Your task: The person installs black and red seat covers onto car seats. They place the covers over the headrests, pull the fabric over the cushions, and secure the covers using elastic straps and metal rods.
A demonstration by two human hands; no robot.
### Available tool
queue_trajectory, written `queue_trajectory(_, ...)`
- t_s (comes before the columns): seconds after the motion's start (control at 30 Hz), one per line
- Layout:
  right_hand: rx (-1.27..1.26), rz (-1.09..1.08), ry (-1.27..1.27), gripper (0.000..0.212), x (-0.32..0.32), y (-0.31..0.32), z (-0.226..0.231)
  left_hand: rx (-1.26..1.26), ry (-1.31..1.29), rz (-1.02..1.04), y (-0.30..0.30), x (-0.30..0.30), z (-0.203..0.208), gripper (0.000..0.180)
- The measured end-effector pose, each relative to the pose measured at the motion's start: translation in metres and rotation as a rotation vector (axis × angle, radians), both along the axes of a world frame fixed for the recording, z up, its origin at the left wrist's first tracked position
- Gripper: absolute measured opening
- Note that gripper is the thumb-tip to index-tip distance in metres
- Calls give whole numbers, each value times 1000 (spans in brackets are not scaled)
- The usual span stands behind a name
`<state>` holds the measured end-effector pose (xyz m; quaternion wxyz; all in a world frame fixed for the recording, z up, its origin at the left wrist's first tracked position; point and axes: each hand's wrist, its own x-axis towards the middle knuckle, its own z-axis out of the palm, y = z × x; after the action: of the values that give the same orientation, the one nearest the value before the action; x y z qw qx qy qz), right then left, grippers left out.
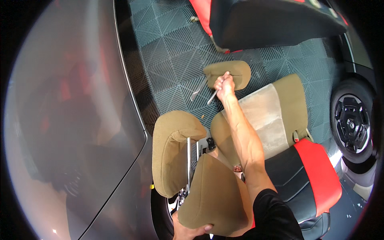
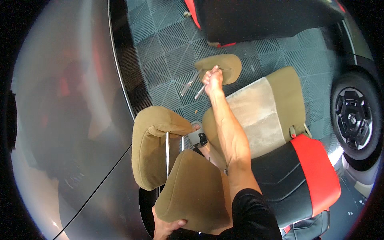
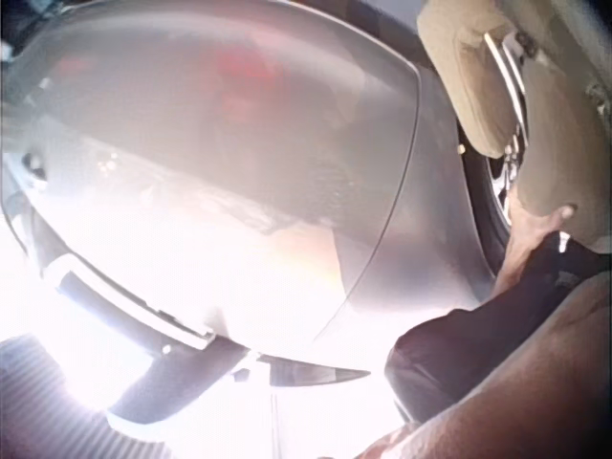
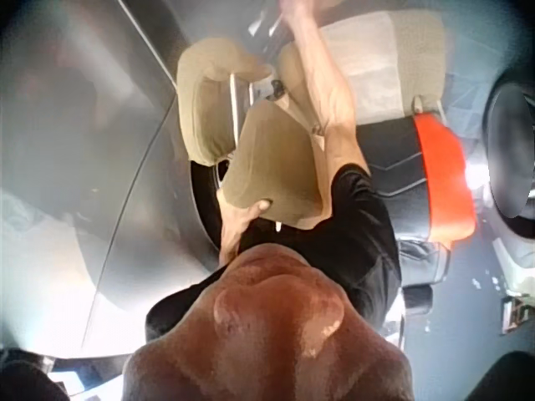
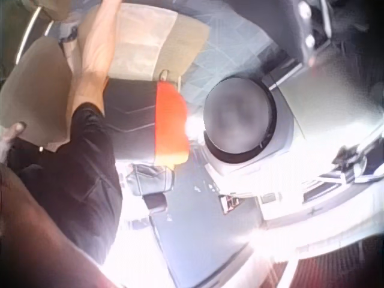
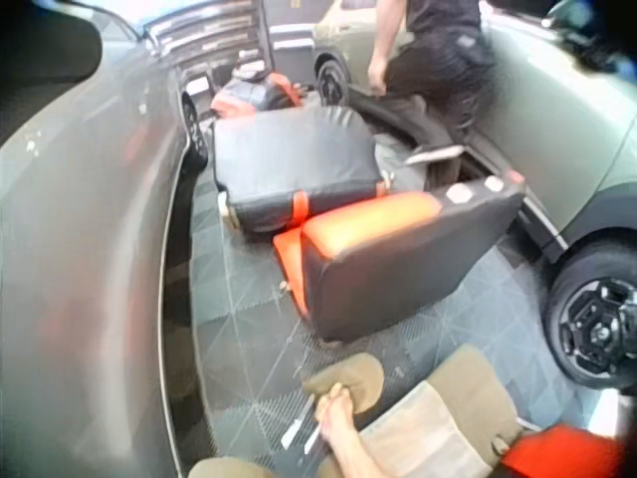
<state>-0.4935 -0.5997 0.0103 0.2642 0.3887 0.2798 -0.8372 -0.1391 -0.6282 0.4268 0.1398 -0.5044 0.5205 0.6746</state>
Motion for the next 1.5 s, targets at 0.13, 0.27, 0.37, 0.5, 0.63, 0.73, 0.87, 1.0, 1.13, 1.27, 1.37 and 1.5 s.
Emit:
queue_trajectory(0.13, 420, 221, 252, 25, 39, 23, 111, -19, 57, -61, 11, -16, 27, 73)
queue_trajectory(0.27, 607, 205, 451, 27, 80, 115, 231, 25, 124, -130, 26, -28, 77, 64)
queue_trajectory(0.37, 760, 129, 392, 32, 100, 198, 320, 6, 193, -223, 36, -44, 128, 59)
queue_trajectory(0.5, 876, 214, 482, 35, 139, 300, 439, -79, 228, -357, 44, -60, 205, 63)
queue_trajectory(0.63, 1101, 301, 567, 31, 182, 348, 544, -234, 298, -630, 42, -97, 264, 67)
queue_trajectory(0.73, 1221, 299, 606, 23, 207, 375, 609, -259, 318, -830, 32, -138, 305, 72)
queue_trajectory(0.87, 1283, 141, 482, 24, 207, 387, 635, -261, 393, -1026, 12, -202, 341, 75)
queue_trajectory(1.0, 1467, 21, 391, 36, 186, 369, 621, -213, 463, -1174, -4, -277, 352, 71)
queue_trajectory(1.13, 1279, -137, 140, 42, 136, 319, 626, -199, 511, -1236, -23, -349, 369, 75)
queue_trajectory(1.27, 1144, -196, 11, 40, 89, 263, 662, -198, 552, -1277, -43, -423, 387, 80)
queue_trajectory(1.37, 1155, -209, 94, 38, 68, 240, 697, -203, 567, -1245, -58, -468, 396, 80)
queue_trajectory(1.5, 1180, -292, 207, 35, 64, 233, 739, -255, 594, -1184, -81, -518, 413, 72)
